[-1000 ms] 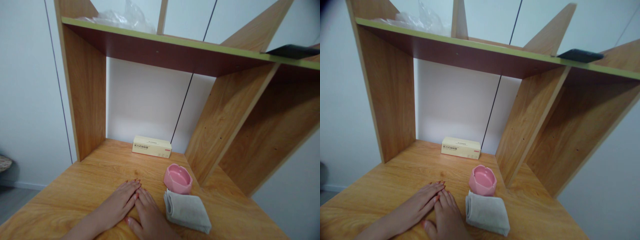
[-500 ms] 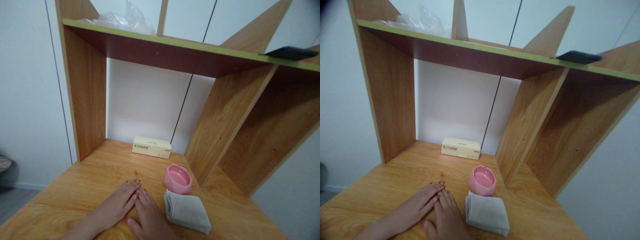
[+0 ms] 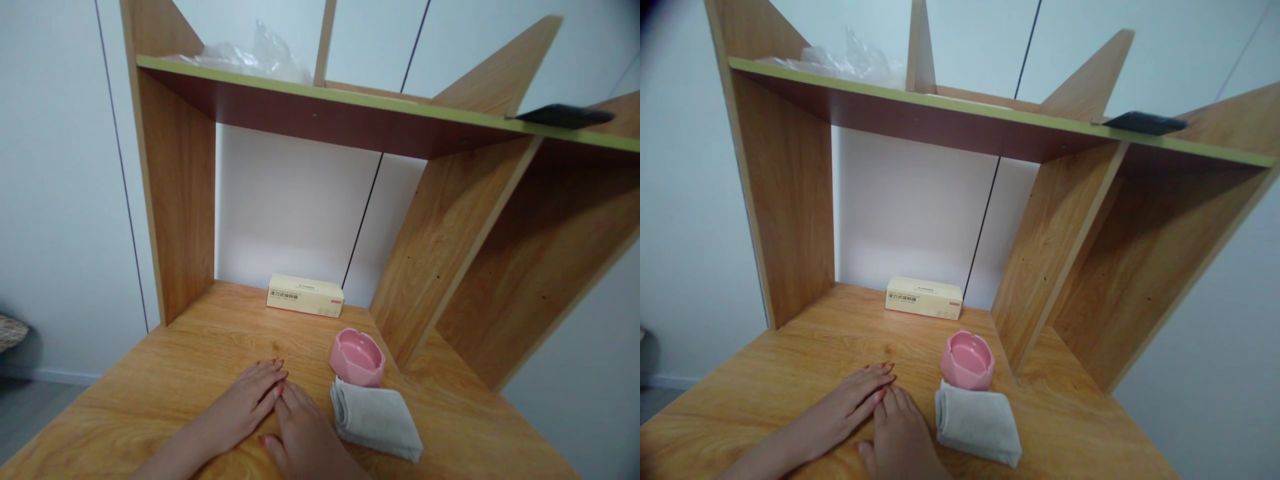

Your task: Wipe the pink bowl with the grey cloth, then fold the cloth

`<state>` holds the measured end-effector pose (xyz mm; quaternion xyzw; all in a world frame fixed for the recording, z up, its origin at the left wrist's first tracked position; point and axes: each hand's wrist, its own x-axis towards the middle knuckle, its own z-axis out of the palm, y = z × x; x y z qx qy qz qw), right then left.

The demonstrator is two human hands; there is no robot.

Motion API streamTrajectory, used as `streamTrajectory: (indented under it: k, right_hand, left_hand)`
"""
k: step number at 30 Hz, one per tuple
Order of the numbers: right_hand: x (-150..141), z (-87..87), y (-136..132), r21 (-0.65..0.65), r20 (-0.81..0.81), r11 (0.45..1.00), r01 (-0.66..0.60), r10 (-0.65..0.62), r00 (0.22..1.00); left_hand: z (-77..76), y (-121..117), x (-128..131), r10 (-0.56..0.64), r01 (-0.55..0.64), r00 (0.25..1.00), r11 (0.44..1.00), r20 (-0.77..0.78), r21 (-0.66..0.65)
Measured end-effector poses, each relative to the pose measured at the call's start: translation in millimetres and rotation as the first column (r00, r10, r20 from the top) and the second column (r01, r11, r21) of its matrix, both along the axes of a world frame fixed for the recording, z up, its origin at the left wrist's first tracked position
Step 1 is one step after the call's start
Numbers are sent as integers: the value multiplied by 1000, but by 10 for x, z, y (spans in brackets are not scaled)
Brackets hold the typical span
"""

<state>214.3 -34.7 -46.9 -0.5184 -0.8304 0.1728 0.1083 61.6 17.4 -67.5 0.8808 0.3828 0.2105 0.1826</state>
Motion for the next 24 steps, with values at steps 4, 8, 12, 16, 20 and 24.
streamTrajectory:
  k: [4, 8, 12, 16, 20, 24]
  right_hand:
    - [131, 363, -95, -82, 18, 997, -1, 3, 1000]
    - [444, 627, -146, 9, 47, 969, 245, -245, 968]
    - [709, 573, -122, 107, 148, 914, 392, -405, 902]
    - [826, 451, -67, 79, 93, 904, 420, -426, 900]
    - [893, 464, -59, 79, 87, 868, 491, -496, 864]
    - [979, 491, -104, 55, 150, 869, 492, -494, 856]
  left_hand:
    - [37, -23, 1, -7, 7, 1000, 1000, 5, -18]
    - [45, -27, 5, -6, 6, 999, 1000, 32, -20]
    - [27, -5, 8, -16, 16, 1000, 1000, 14, -26]
    - [0, 7, 30, 12, -12, 1000, 1000, -8, -10]
    - [83, 22, 83, 41, -40, 999, 999, -16, 28]
    - [290, 120, 207, 114, -116, 993, 989, 33, 91]
